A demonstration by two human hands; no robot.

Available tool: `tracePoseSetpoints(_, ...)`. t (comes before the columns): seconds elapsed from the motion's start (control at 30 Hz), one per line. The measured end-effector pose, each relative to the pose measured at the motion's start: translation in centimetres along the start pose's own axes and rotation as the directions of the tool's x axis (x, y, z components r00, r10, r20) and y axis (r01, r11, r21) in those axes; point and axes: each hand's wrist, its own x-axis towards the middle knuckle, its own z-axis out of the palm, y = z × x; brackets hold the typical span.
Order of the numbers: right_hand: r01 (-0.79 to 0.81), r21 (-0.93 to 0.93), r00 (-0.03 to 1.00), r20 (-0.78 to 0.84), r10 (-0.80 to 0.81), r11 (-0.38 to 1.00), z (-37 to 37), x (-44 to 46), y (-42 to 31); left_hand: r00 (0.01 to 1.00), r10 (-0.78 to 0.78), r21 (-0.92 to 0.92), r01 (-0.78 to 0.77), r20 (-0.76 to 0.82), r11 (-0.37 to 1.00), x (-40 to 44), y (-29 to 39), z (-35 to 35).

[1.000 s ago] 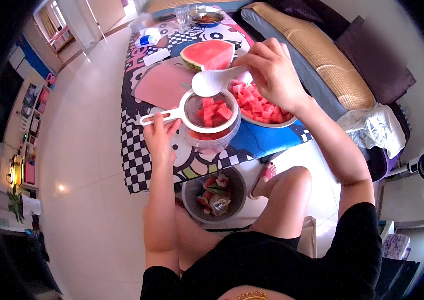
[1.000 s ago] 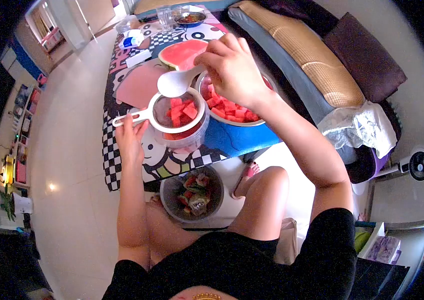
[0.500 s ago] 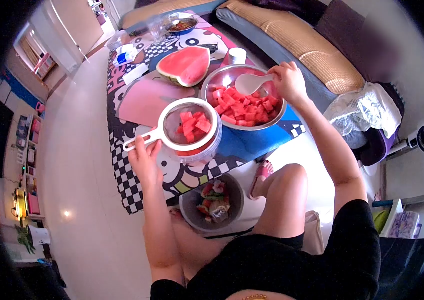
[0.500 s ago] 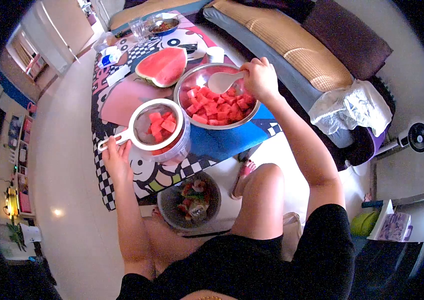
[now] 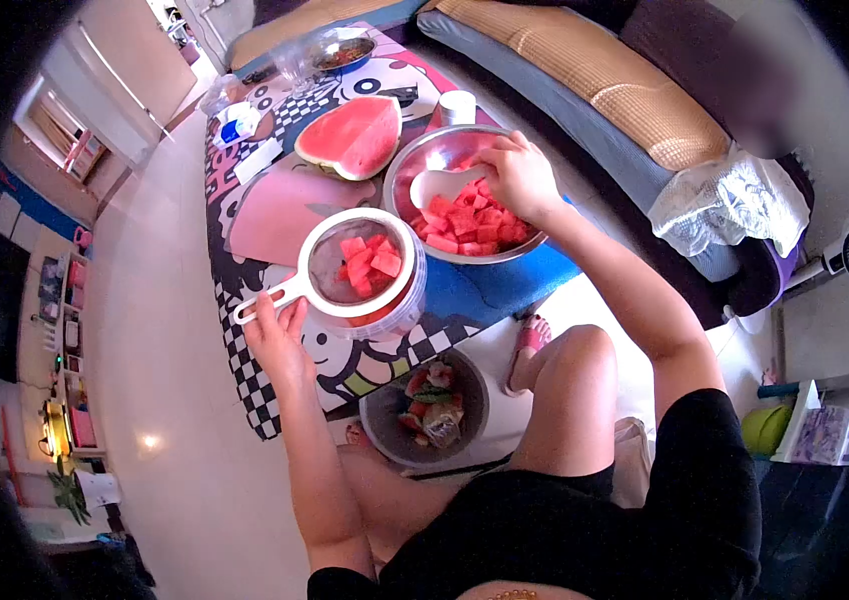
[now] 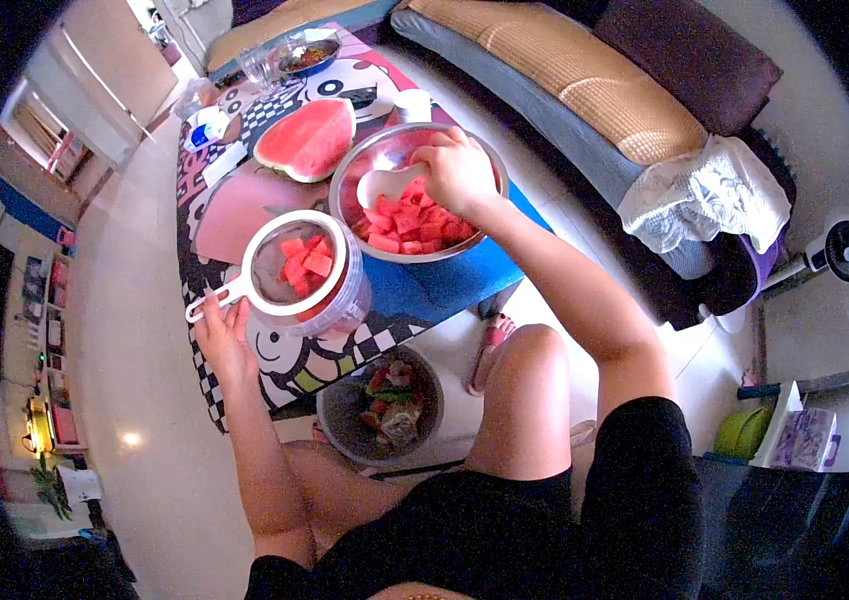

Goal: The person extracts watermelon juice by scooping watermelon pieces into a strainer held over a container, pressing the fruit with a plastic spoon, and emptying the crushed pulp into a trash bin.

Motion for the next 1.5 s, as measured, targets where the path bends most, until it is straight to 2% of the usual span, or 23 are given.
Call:
tracePoseSetpoints(0.1, 0.058, 0.037, 0.996, 0.061, -0.060, 0.998, -0.5, 0.8, 0.5, 1.000, -0.005, -0.002, 0.005, 0.003, 1.000, -0.1, 0.2, 0.1)
tracePoseSetpoints(0.2, 0.076, 0.061, 0.976, 0.199, -0.087, 0.995, -3.5, 1.5, 0.6, 1.000, -0.007, 0.002, 0.007, 0.003, 1.000, -0.1, 0.2, 0.0)
tracePoseSetpoints(0.3, -0.059, 0.134, 0.939, 0.345, 0.010, 0.989, -2.2, 1.8, 1.9, 1.000, -0.007, 0.005, 0.007, 0.004, 1.000, 0.0, 0.1, -0.2)
tracePoseSetpoints(0.4, -0.092, 0.113, 0.917, 0.396, 0.040, 0.989, -1.5, 1.9, 2.4, 1.000, 0.006, 0.005, -0.006, -0.010, 1.000, -0.1, 0.0, -0.1)
tracePoseSetpoints(0.5, -0.252, 0.209, 0.926, 0.335, 0.173, 0.945, 1.2, 0.9, 3.6, 0.999, 0.027, -0.001, -0.027, -0.017, 1.000, -0.2, -0.2, 0.1)
tracePoseSetpoints(0.57, -0.300, 0.269, 0.917, 0.344, 0.199, 0.915, 2.9, 0.1, 4.8, 1.000, 0.022, -0.006, -0.022, -0.019, 1.000, -0.1, -0.4, 0.2)
tracePoseSetpoints(0.7, -0.458, 0.333, 0.865, 0.382, 0.327, 0.824, 3.2, -0.2, 5.2, 0.999, 0.043, 0.020, -0.043, 0.016, 0.999, -0.3, -0.3, 0.9)
tracePoseSetpoints(0.8, -0.576, 0.482, 0.805, 0.473, 0.357, 0.660, -0.8, -0.3, 4.2, 0.998, 0.055, 0.037, -0.056, 0.027, 0.998, -0.3, -0.2, 1.2)
tracePoseSetpoints(0.9, -0.642, 0.409, 0.751, 0.505, 0.425, 0.649, -1.7, 0.1, 5.4, 0.998, 0.051, 0.035, -0.052, 0.028, 0.998, -0.6, 0.0, 1.5)
tracePoseSetpoints(0.93, -0.647, 0.547, 0.759, 0.531, 0.377, 0.531, -1.5, 0.1, 6.2, 0.999, 0.049, 0.034, -0.050, 0.023, 0.998, -0.7, 0.2, 1.5)
tracePoseSetpoints(0.97, -0.428, 0.479, 0.897, 0.331, 0.295, 0.766, -0.3, 0.2, 7.6, 0.998, 0.053, 0.023, -0.054, 0.029, 0.998, -0.6, 0.1, 1.4)
tracePoseSetpoints(1.03, -0.475, 0.570, 0.871, 0.412, 0.267, 0.670, -4.1, 1.2, 5.6, 0.997, 0.061, 0.001, -0.061, 0.042, 0.998, -0.3, -0.3, 1.1)
tracePoseSetpoints(1.07, -0.554, 0.568, 0.827, 0.459, 0.324, 0.608, -4.6, 1.8, 4.8, 0.997, 0.057, -0.013, -0.056, 0.055, 0.998, -0.2, -0.5, 0.9)
tracePoseSetpoints(1.17, -0.443, 0.729, 0.892, 0.414, 0.179, 0.522, -7.1, 3.1, 1.4, 0.998, 0.051, -0.003, -0.051, 0.022, 0.999, -0.2, -0.7, 0.8)
tracePoseSetpoints(1.2, -0.491, 0.662, 0.858, 0.480, 0.182, 0.567, -8.9, 3.7, -0.4, 0.998, 0.053, -0.015, -0.052, 0.042, 0.999, -0.5, -0.4, 0.9)
tracePoseSetpoints(1.27, -0.215, 0.622, 0.961, 0.271, 0.051, 0.753, -7.8, 4.3, -1.9, 0.999, 0.039, -0.042, -0.037, 0.037, 0.998, -0.7, -0.2, 1.0)
tracePoseSetpoints(1.33, 0.021, 0.490, 0.995, 0.076, -0.066, 0.872, -7.6, 4.1, -4.3, 0.998, 0.053, -0.028, -0.052, 0.034, 0.998, -0.8, -0.2, 0.9)
tracePoseSetpoints(1.37, 0.150, 0.483, 0.989, -0.077, -0.129, 0.863, -6.7, 3.7, -5.2, 0.998, 0.046, -0.033, -0.045, 0.036, 0.998, -0.8, -0.1, 0.8)
tracePoseSetpoints(1.43, 0.332, 0.390, 0.943, -0.124, -0.308, 0.859, -9.2, 3.6, -7.8, 0.999, 0.031, -0.041, -0.029, 0.043, 0.999, -0.7, 0.0, 0.5)
tracePoseSetpoints(1.47, 0.402, 0.329, 0.914, -0.200, -0.353, 0.855, -9.5, 3.3, -8.9, 0.999, 0.032, -0.050, -0.029, 0.043, 0.998, -0.8, 0.1, 0.4)
tracePoseSetpoints(1.5, 0.417, 0.273, 0.907, -0.185, -0.378, 0.867, -10.0, 2.9, -9.5, 0.999, 0.034, -0.052, -0.032, 0.037, 0.998, -0.7, 0.1, 0.3)
